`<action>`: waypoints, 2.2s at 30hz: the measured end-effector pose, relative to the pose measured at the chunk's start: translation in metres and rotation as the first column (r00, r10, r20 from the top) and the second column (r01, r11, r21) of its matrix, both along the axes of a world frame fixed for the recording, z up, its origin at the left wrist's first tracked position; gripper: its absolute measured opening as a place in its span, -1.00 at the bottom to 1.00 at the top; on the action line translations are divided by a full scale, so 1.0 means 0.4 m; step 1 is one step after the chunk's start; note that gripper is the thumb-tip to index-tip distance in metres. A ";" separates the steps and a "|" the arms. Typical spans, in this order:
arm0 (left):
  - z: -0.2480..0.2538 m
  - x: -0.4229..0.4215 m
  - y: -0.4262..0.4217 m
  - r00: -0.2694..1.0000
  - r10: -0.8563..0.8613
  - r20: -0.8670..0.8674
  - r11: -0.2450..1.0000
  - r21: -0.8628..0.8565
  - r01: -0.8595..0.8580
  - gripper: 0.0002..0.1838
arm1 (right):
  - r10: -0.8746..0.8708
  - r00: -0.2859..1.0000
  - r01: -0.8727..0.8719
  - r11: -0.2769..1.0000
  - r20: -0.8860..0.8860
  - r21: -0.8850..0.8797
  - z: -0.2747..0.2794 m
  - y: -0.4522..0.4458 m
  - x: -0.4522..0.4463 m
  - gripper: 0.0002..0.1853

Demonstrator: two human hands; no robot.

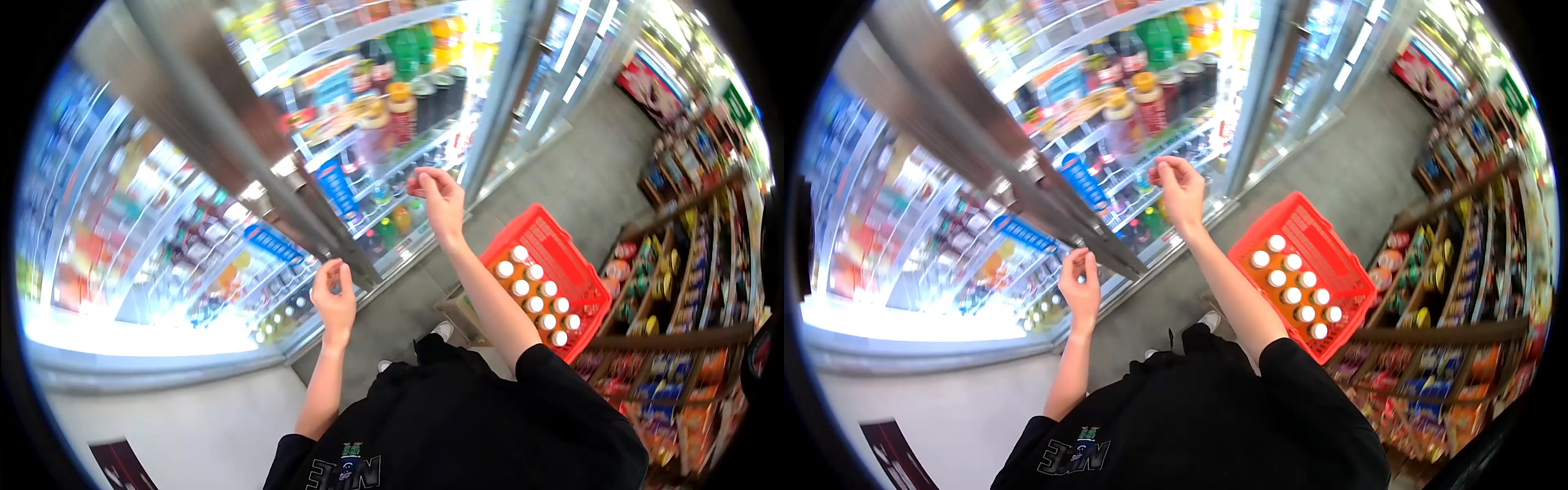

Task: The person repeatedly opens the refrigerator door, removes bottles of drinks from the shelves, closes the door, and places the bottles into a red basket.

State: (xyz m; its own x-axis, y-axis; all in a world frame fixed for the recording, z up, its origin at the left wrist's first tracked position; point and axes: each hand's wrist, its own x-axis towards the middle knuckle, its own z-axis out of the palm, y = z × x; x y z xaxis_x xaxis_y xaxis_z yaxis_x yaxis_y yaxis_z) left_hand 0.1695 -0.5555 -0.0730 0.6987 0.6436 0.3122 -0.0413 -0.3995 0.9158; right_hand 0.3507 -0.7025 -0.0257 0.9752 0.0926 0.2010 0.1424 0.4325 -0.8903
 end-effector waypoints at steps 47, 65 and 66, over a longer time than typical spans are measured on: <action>0.089 0.122 -0.076 0.706 0.707 0.034 0.687 0.205 -0.698 -0.68 | 0.653 0.757 -0.540 0.642 0.019 -0.544 0.031 0.361 -0.067 -0.29; 0.046 -0.312 -0.312 0.833 0.534 0.143 0.843 -0.013 -0.538 -0.82 | 0.884 0.453 -0.838 0.381 -0.110 -0.391 -0.140 0.100 -0.352 -0.40; 0.050 -0.337 -0.323 0.824 0.547 0.148 0.834 -0.020 -0.551 -0.82 | 0.890 0.422 -0.865 0.339 -0.173 -0.369 -0.117 0.081 -0.373 -0.38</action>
State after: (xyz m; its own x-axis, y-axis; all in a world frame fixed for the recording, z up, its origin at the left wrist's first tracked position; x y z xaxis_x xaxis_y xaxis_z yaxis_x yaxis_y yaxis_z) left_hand 0.0347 -0.6846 -0.0532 0.1794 0.8992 0.3992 0.0631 -0.4154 0.9074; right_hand 0.2013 -0.6703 -0.0723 0.2776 0.9605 -0.0191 -0.0736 0.0014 -0.9973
